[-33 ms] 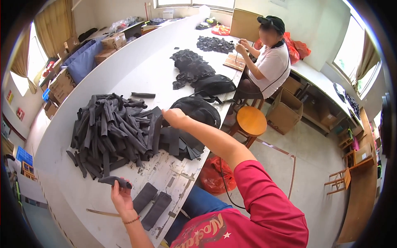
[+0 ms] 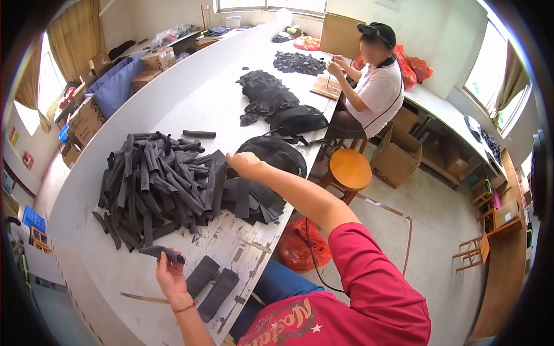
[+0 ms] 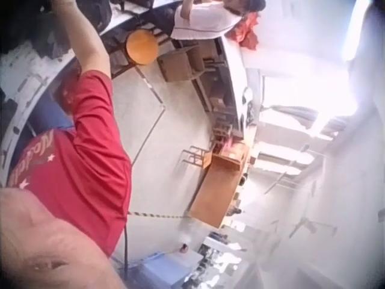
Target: Inspecting and processing small grey foam industrial components on a workbench.
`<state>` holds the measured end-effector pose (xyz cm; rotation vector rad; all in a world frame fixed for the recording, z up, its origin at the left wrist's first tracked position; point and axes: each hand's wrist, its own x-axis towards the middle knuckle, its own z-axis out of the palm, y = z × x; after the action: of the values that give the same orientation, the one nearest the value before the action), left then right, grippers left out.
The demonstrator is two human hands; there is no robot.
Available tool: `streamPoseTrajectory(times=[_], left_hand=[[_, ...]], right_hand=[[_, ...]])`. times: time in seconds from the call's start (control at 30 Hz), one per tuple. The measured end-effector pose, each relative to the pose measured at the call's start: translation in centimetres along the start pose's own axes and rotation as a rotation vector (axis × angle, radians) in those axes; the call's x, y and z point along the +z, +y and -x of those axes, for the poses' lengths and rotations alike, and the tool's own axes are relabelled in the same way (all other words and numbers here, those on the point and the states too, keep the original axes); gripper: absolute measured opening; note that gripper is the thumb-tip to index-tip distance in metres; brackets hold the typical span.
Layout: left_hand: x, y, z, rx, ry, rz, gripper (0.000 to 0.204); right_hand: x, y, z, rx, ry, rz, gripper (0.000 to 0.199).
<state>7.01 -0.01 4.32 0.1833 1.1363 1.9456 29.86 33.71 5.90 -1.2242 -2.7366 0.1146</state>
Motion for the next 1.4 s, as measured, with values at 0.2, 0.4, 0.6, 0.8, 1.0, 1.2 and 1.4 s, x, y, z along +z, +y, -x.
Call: streamPoseTrajectory(times=[0.2,0.4,0.6,0.8,1.0,1.2,1.4], left_hand=[[1.2,-1.9,0.7,-0.041,-0.100,0.081,0.024],[3.2,-3.6,1.9,-0.106,-0.075,0.160,0.023],[2.1,-3.6,3.0,-0.112,-0.038,0.166,0.023],[2.7,-3.9,3.5,-0.134,-0.049,0.160,0.022],[3.2,-4.7,2.8,-0.146,-0.027,0.096,0.026],[3.9,-5.6,2.4,-0.186,-0.030,0.105,0.024],[2.8,-5.4,2.1,-0.175,0.005,0.109,0.025]], right_hand=[[-3.3,3.9,7.1,-0.087,-0.054,-0.155,0.022],[-1.3,5.0,16.9,0.189,0.321,-0.707,0.026],[-1.8,10.5,23.5,0.357,0.545,-0.580,0.029],[-0.9,19.3,25.3,0.665,0.620,-0.553,0.028],[2.3,20.6,20.2,0.587,0.682,-0.403,0.045],[9.3,23.0,19.5,0.716,0.289,-0.249,0.044],[2.1,17.5,14.3,0.472,0.662,-0.411,0.039]])
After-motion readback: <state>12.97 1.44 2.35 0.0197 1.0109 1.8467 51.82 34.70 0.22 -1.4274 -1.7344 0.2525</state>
